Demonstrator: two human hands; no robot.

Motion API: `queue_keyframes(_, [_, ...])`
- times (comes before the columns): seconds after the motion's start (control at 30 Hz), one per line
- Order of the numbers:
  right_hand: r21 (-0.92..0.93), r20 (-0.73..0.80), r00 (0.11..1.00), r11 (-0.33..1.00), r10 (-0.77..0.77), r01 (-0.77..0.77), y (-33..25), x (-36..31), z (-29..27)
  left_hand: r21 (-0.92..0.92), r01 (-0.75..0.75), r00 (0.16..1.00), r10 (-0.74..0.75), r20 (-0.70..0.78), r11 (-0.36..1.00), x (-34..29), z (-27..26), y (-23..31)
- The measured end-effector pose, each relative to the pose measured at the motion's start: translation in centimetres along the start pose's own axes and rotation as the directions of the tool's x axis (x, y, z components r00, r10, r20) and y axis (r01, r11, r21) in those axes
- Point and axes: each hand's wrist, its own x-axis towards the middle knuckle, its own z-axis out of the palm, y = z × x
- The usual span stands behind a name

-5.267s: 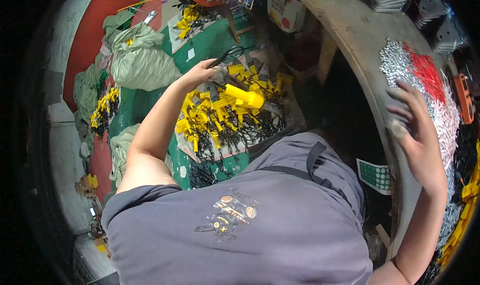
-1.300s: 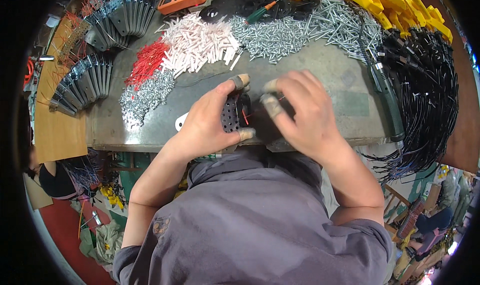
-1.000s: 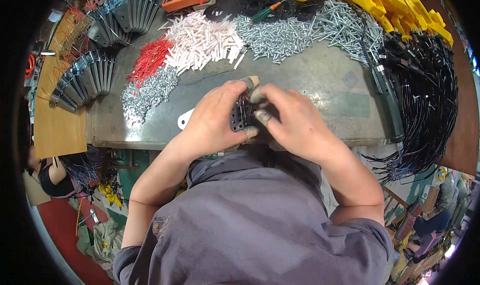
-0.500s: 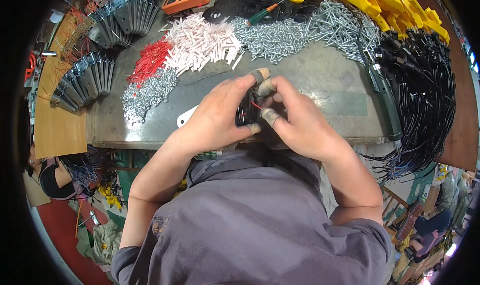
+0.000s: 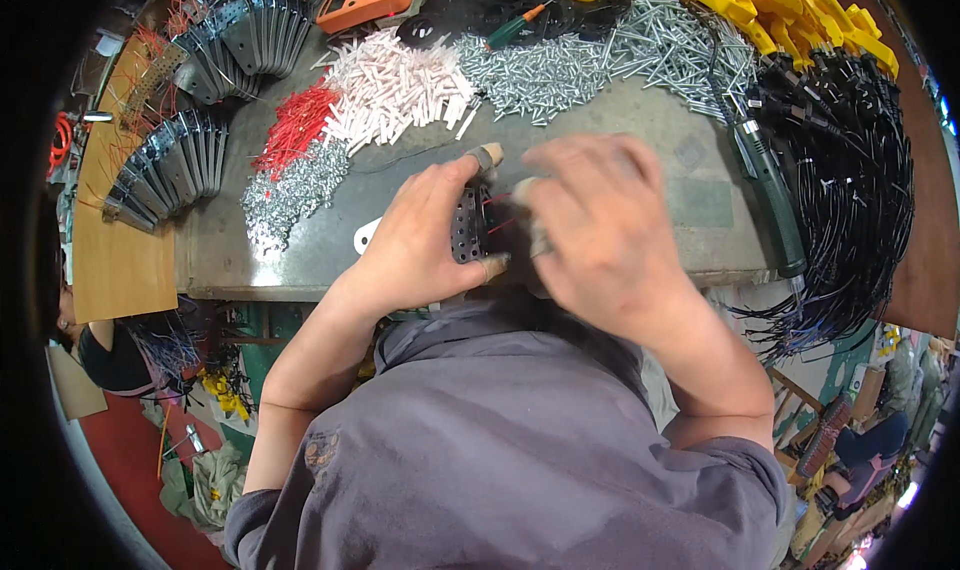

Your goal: Assembling a specialized heating tool or electronic device including housing, plates, and internal wiring.

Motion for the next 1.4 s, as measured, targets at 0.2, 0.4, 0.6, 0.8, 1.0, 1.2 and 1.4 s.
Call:
queue_keyframes(0.2, [0.065, 0.227, 0.969, 0.994, -0.102, 0.09, 0.8, -1.1, 3.4, 0.0, -0.084, 0.996, 0.084, -0.017, 0.996, -0.1, 0.5, -0.7])
queue_keyframes(0.4, [0.253, -0.022, 0.981, 0.951, 0.19, -0.179, 7.2, 3.2, 1.9, 0.026, -0.079, 0.997, 0.079, -0.013, 0.997, -0.2, 0.4, -0.7])
queue_keyframes(0.6, [0.049, -0.205, 0.893, 0.915, 0.401, -0.4, 17.4, 11.4, 2.0, 0.007, -0.092, 0.996, 0.092, -0.01, 0.996, 0.1, 0.5, -0.4])
queue_keyframes(0.8, [-0.435, -0.054, 0.989, 0.894, -0.139, 0.102, 14.9, 12.6, 4.6, 0.009, -0.088, 0.996, 0.088, -0.019, 0.996, -0.3, 0.3, -0.6])
queue_keyframes(1.0, [-0.274, 0.014, 0.982, 0.944, -0.188, 0.184, 13.5, 15.1, 6.2, 0.026, -0.097, 0.995, 0.097, -0.014, 0.995, -0.4, 0.4, -0.6])
queue_keyframes(1.2, [-0.263, -0.101, 0.995, 0.965, -0.007, -0.02, 12.4, 17.3, 7.6, 0.026, -0.095, 0.995, 0.095, -0.02, 0.995, -0.6, 0.5, -0.9])
queue_keyframes(1.4, [-0.393, -0.224, 0.904, 0.815, 0.365, -0.427, 16.6, 15.0, 5.4, 0.026, -0.093, 0.995, 0.093, -0.019, 0.995, -0.5, 0.4, -0.7])
